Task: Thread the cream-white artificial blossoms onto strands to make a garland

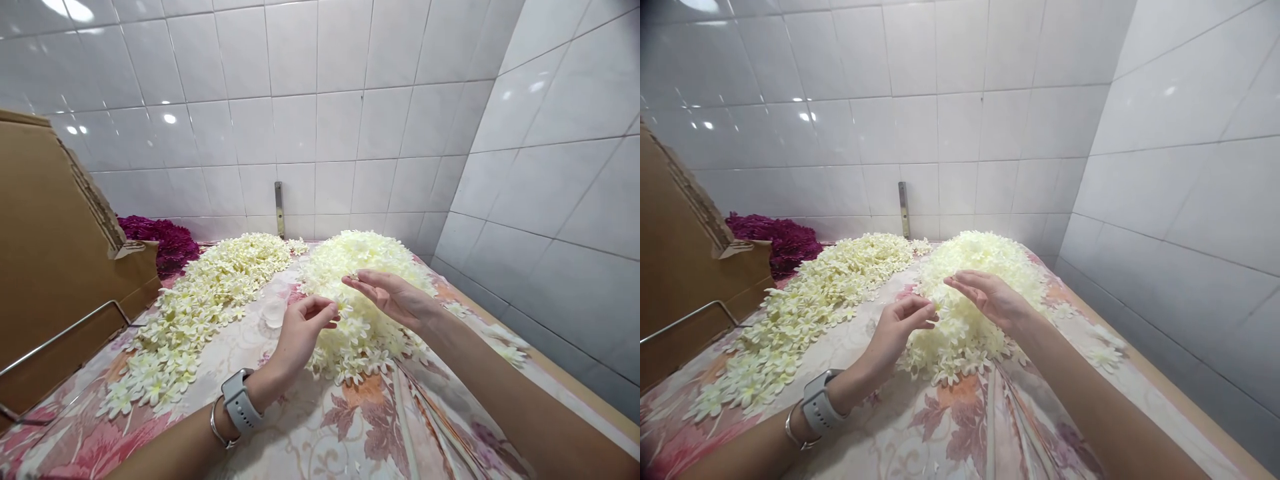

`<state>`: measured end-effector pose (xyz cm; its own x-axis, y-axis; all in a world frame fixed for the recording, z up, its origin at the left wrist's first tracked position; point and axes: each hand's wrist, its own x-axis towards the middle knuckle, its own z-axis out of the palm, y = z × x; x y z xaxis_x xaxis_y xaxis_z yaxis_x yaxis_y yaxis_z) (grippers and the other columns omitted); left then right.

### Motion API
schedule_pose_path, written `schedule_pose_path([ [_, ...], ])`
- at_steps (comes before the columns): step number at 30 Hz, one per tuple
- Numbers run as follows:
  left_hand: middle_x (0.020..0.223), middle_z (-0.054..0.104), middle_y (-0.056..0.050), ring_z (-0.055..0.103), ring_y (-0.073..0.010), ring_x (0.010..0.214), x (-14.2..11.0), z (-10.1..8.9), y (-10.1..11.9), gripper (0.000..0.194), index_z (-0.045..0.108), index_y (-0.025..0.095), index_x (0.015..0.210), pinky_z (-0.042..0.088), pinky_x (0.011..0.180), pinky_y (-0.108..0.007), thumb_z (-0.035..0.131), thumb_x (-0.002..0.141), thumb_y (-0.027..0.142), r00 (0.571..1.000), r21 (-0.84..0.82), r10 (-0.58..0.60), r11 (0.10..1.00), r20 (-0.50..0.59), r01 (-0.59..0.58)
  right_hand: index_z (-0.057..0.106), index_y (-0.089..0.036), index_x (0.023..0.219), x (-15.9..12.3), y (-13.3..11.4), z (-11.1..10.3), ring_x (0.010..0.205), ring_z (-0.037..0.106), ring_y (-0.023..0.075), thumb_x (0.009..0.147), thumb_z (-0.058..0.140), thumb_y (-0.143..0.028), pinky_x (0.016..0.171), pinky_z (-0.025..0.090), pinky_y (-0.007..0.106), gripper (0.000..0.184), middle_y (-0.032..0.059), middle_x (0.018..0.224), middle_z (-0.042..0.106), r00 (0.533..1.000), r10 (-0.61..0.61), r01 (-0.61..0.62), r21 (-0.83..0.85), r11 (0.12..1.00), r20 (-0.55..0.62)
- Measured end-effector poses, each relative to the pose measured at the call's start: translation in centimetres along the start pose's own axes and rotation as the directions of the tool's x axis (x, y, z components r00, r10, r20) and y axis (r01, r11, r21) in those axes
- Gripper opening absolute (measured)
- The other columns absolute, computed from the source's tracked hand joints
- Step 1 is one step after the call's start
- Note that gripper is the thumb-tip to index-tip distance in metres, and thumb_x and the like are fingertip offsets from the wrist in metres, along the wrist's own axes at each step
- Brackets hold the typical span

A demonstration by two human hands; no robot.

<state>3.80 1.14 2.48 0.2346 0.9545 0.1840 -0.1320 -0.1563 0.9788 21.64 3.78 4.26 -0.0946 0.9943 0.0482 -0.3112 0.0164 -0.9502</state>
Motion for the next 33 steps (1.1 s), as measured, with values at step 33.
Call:
schedule_pose_path([
  [33, 0.077, 0.069, -0.004, 0.064, -0.0159, 0.075, 0.2, -0.1, -0.1, 0.015, 0.068, 0.014, 0.078, 0.052, 0.068, -0.027, 0.070, 0.069, 0.026, 0.997, -0.011, 0.022, 1.000, -0.068, -0.023, 0.064, -0.021, 0.067, -1.8, 1.1, 1.9, 0.070, 0.055, 0.0160, 0.087, 0.047, -0.030, 0.073, 0.037, 0.034, 0.028, 0.0010, 0.067, 0.063, 0.878, -0.289, 0.469, -0.809, 0.354, 0.382],
])
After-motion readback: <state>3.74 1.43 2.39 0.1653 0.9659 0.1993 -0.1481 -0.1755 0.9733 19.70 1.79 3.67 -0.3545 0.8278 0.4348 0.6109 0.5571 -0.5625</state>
